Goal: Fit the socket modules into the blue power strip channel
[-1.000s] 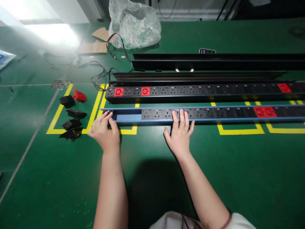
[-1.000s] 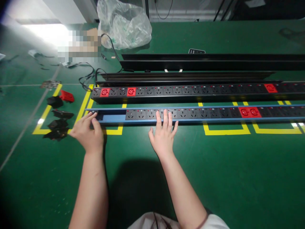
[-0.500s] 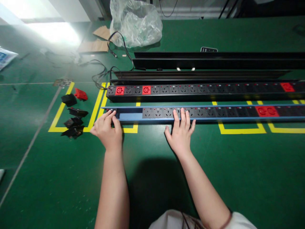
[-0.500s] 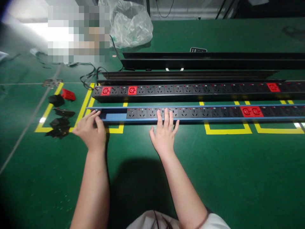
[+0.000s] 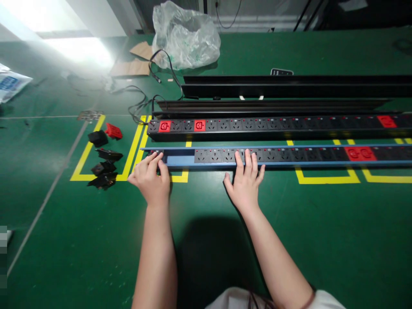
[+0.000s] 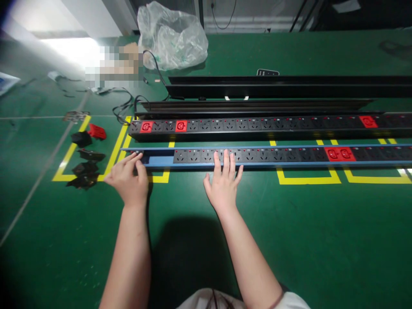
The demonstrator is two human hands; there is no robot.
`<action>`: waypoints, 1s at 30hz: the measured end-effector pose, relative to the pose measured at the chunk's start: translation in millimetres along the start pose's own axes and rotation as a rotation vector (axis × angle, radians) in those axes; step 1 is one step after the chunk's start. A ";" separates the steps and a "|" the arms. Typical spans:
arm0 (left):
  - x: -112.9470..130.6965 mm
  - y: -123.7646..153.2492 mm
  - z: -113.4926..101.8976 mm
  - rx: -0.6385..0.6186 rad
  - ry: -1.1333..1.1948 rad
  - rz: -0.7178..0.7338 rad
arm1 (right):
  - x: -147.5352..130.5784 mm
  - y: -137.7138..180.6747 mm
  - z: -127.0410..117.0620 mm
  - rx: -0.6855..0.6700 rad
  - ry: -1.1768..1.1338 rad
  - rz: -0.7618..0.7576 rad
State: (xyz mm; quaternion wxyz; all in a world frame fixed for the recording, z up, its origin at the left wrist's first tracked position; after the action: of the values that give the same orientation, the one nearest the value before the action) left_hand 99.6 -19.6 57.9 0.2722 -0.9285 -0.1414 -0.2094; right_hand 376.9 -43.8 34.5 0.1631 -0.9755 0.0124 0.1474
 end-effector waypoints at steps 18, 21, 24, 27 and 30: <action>9.7 2.4 3.8 0.055 -0.009 0.117 | 1.7 0.4 1.1 -0.001 -0.016 -0.014; 12.6 3.7 5.3 0.062 0.002 0.106 | 1.8 0.4 1.1 0.001 -0.018 -0.017; 13.4 4.3 6.2 0.058 0.011 0.106 | 1.1 0.4 0.9 0.006 -0.014 -0.018; 14.1 4.8 6.5 0.058 0.010 0.122 | 0.5 0.6 0.1 0.014 -0.011 -0.011; 17.1 6.0 7.3 0.067 0.006 0.157 | 0.5 0.6 0.0 0.006 -0.011 -0.011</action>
State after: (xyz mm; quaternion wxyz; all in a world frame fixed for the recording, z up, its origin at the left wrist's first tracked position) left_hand 119.0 -17.8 57.7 0.3190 -0.9265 -0.0741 -0.1854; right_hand 377.3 -44.4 34.1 0.1667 -0.9742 0.0064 0.1517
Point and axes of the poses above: each hand's wrist, its own y-axis away from the middle knuckle, its own z-axis out of the palm, x = y × z, the point moved 5 cm from there along -y, towards the middle knuckle, and after that the axes turned 5 degrees about -y, right-handed, at the moved point
